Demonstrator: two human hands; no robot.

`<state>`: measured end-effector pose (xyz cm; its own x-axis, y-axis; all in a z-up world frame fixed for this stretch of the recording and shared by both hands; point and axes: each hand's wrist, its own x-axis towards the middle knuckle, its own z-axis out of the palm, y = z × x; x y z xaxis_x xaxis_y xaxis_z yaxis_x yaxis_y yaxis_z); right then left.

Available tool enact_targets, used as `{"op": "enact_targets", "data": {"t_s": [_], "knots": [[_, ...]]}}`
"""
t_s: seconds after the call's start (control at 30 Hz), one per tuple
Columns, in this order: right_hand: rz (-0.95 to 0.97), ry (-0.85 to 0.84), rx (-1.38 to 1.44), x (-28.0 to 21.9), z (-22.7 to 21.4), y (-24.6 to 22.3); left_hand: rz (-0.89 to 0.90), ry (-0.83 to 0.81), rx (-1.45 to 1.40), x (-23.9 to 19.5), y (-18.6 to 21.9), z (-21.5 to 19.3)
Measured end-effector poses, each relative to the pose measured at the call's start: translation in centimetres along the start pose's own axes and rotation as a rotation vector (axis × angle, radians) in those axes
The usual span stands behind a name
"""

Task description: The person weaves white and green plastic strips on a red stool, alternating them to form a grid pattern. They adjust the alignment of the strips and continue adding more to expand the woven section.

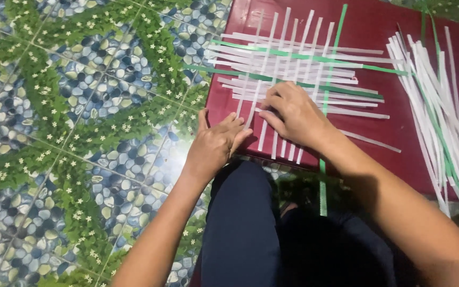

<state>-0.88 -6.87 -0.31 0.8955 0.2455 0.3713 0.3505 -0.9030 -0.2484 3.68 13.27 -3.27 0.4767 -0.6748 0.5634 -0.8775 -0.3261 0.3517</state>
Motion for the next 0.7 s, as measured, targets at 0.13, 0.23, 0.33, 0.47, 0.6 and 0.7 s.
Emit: {"op": "enact_targets", "data": {"t_s": [0.13, 0.23, 0.33, 0.47, 0.6, 0.7], "knots": [[0.008, -0.006, -0.049, -0.1, 0.7, 0.2, -0.001, 0.002, 0.01, 0.3, 0.0, 0.2], [0.056, 0.03, -0.034, -0.1, 1.3, 0.1, -0.009, -0.001, 0.005, 0.1, 0.0, 0.4], [0.078, 0.059, 0.042, -0.2, 1.7, 0.3, -0.021, 0.004, 0.018, -0.5, -0.2, 1.3], [0.105, -0.001, 0.135, 0.1, -0.2, 0.0, 0.01, 0.041, 0.053, -0.5, 0.1, 1.3], [0.192, -0.06, 0.116, 0.1, -0.7, 0.3, 0.11, 0.101, 0.052, -0.3, 0.1, 2.6], [0.158, -0.034, 0.131, 0.0, -0.8, 0.2, 0.159, 0.135, -0.014, 0.0, 0.6, 2.8]]}}
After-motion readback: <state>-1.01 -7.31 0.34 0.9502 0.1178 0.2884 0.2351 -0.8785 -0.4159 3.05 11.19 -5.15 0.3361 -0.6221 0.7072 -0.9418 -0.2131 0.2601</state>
